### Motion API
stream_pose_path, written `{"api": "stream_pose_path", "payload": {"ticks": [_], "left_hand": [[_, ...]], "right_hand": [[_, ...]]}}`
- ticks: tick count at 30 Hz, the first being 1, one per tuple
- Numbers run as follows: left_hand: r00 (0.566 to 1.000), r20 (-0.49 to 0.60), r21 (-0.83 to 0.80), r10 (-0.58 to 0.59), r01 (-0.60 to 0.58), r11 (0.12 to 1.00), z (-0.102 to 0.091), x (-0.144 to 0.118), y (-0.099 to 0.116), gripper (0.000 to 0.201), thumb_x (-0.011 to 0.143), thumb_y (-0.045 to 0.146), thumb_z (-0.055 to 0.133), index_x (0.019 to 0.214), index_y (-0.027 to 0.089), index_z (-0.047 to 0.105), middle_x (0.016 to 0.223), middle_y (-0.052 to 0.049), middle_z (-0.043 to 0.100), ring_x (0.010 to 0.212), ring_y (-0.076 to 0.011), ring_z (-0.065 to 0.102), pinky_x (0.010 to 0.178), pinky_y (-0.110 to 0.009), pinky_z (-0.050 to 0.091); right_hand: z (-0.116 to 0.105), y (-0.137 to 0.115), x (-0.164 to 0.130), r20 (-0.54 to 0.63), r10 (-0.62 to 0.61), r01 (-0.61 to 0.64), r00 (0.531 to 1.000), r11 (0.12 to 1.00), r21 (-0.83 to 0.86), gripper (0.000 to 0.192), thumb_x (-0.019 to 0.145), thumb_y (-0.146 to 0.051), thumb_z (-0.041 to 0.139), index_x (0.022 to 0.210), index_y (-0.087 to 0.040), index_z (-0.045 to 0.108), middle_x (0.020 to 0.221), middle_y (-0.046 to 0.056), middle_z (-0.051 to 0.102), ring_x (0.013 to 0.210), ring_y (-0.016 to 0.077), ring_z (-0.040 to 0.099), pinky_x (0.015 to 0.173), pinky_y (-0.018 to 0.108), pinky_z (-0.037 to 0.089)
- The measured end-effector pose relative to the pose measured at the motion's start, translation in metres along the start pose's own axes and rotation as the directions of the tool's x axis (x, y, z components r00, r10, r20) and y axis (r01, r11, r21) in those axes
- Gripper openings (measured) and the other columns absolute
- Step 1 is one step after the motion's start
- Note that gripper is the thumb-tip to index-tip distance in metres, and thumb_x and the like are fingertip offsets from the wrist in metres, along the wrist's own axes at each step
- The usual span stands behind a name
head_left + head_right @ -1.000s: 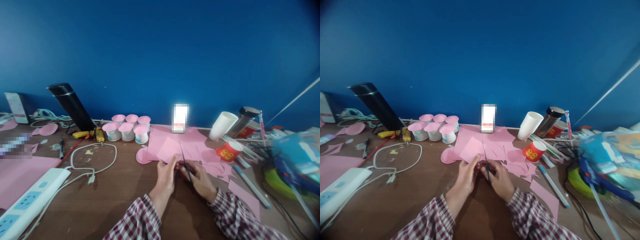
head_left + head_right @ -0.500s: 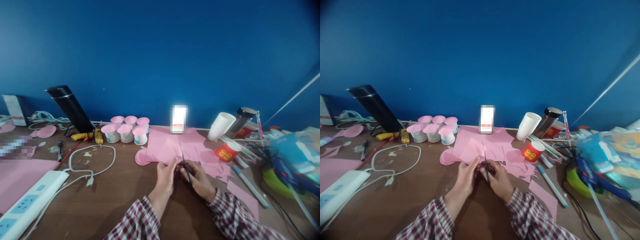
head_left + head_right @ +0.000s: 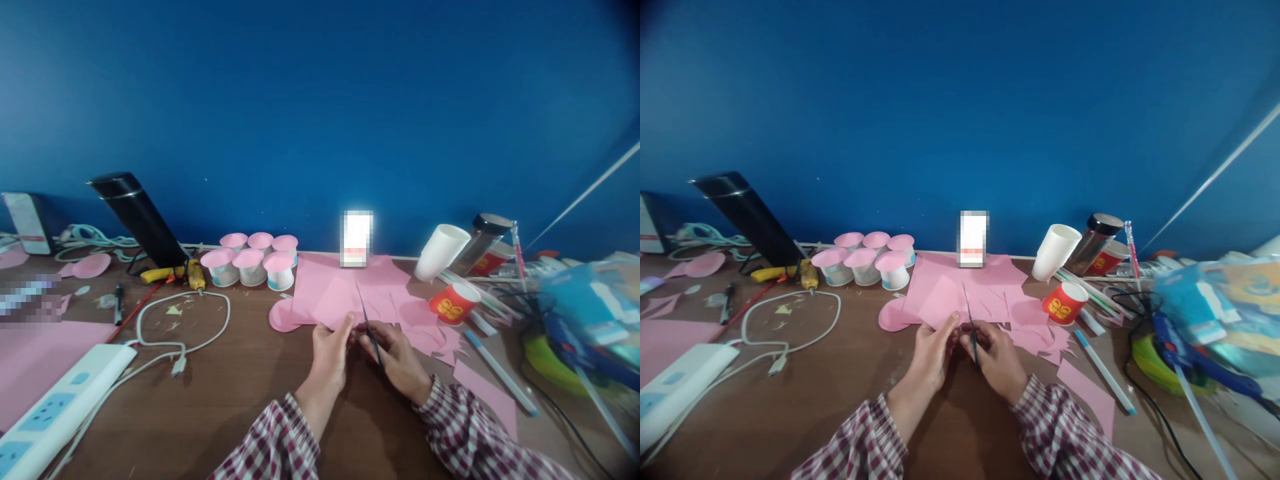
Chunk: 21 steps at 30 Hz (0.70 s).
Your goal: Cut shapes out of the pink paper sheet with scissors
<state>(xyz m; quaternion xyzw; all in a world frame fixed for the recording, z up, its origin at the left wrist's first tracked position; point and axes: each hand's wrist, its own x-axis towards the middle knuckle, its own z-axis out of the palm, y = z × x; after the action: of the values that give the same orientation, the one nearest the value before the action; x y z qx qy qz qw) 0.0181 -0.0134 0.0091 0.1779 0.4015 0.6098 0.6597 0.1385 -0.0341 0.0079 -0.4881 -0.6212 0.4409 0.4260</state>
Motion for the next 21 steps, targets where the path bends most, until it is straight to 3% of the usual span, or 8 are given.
{"api": "stream_pose_path", "payload": {"ticks": [14,21], "left_hand": [[1.0,0.008,0.005,0.026,-0.026,1.0,-0.002,0.0014,-0.0022,0.032,0.057,0.033,0.081,0.065,0.011,0.06,0.054,0.003,0.054,0.047,-0.0067,0.047,0.046,-0.02,0.039],[1.0,-0.023,0.013,0.021,-0.02,1.0,-0.001,0.0016,-0.0008,0.035,0.056,0.035,0.082,0.069,0.011,0.061,0.055,0.002,0.054,0.047,-0.0069,0.046,0.045,-0.02,0.039]], "right_hand": [[-0.0004,-0.0007,-0.0006,0.004,0.018,-0.018,1.0,1.0,0.008,0.034,0.083,-0.042,0.063,0.105,-0.016,0.064,0.088,0.007,0.071,0.06,0.0143,0.06,0.055,0.024,0.05],[0.0003,-0.0054,-0.0014,0.021,0.017,-0.018,1.0,1.0,0.008,0.03,0.084,-0.041,0.063,0.101,-0.016,0.064,0.09,0.007,0.072,0.075,0.0196,0.066,0.067,0.028,0.054]]}}
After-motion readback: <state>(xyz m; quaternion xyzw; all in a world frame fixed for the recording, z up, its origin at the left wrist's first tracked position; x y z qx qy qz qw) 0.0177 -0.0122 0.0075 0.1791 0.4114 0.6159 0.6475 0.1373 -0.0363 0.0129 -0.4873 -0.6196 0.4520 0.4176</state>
